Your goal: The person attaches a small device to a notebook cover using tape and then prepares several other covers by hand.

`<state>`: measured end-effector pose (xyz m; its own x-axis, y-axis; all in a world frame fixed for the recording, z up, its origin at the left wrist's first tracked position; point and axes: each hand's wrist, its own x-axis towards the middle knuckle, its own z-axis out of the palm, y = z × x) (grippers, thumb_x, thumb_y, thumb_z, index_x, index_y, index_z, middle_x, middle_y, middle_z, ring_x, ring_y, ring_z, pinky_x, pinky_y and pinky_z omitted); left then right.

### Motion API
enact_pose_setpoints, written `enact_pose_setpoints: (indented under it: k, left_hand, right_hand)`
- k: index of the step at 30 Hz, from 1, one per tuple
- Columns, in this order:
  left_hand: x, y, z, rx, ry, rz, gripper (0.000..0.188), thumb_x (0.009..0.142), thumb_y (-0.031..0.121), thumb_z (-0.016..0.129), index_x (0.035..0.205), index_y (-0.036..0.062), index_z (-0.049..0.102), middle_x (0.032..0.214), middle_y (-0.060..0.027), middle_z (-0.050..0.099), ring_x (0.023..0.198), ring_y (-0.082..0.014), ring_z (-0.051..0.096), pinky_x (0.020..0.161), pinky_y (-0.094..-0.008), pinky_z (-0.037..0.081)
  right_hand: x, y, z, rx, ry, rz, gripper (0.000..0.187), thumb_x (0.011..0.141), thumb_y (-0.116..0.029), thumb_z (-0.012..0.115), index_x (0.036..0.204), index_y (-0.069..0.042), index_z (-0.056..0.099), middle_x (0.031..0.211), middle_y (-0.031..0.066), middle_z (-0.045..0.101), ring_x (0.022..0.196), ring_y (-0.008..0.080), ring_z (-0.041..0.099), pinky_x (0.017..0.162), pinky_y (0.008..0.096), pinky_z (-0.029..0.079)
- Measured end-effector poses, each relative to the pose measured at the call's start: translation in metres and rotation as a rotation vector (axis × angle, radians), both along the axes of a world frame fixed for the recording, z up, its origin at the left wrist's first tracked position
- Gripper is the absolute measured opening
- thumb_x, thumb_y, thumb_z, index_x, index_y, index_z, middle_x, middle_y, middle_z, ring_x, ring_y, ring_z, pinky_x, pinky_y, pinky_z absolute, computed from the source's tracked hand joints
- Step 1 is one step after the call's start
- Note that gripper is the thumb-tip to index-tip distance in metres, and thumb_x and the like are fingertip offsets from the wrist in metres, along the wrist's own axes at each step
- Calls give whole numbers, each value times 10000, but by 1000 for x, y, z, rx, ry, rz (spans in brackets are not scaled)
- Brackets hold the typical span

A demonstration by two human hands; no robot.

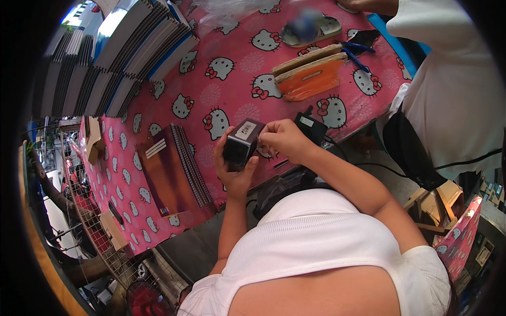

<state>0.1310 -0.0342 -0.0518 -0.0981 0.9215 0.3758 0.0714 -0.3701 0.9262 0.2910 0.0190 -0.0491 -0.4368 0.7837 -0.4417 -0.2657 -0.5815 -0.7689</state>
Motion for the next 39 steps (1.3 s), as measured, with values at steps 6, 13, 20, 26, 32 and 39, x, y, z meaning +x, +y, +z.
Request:
enact_pose_setpoints:
  k: [6, 13, 20, 26, 32, 39]
  left_hand:
    - [-6, 1, 4, -57, -75, 32, 773, 739, 180, 805, 1367, 89, 364, 1356, -193, 435, 1220, -291, 480, 1015, -403, 429]
    - [-5, 2, 1, -20, -48, -24, 780, 728, 158, 813, 1362, 88, 363, 1346, -195, 442, 1221, -288, 480, 1014, -401, 430]
    - [-5, -2, -2, 84, 96, -34, 771, 722, 150, 816, 1342, 74, 364, 1339, -227, 442, 1239, -333, 465, 1023, -434, 414]
    - [-6, -4, -6, 143, 123, -63, 762, 738, 148, 804, 1341, 84, 343, 1327, -233, 448, 1255, -340, 448, 1031, -441, 399]
    - [-2, -3, 1, 35, 31, 33, 755, 756, 121, 785, 1355, 91, 326, 1355, -204, 425, 1238, -307, 459, 1026, -413, 405]
    - [12, 8, 18, -140, 2, 177, 711, 762, 60, 764, 1339, 62, 347, 1357, -161, 431, 1208, -232, 467, 998, -357, 429]
  right_hand:
    - [13, 10, 36, 521, -441, 206, 170, 796, -120, 667, 889, 22, 682, 725, 89, 673, 608, 138, 628, 567, 264, 486]
    - [9, 17, 29, 839, -564, 175, 194, 745, -157, 690, 816, 24, 685, 649, 147, 643, 578, 218, 640, 565, 309, 485]
    - [3, 4, 29, 668, -536, 51, 173, 686, -127, 599, 705, 41, 638, 612, 192, 601, 579, 294, 634, 568, 380, 492]
    - [-1, -2, 3, 43, -165, 3, 128, 742, -81, 574, 713, 38, 611, 592, 101, 602, 526, 145, 590, 465, 295, 465]
    - [-8, -5, -2, -307, 201, -93, 106, 766, -56, 590, 839, 20, 574, 718, 118, 628, 541, 148, 589, 494, 251, 478]
    - [-5, -20, 5, 75, -27, -133, 100, 774, -11, 586, 828, -20, 502, 835, 75, 598, 684, 113, 595, 571, 243, 489]
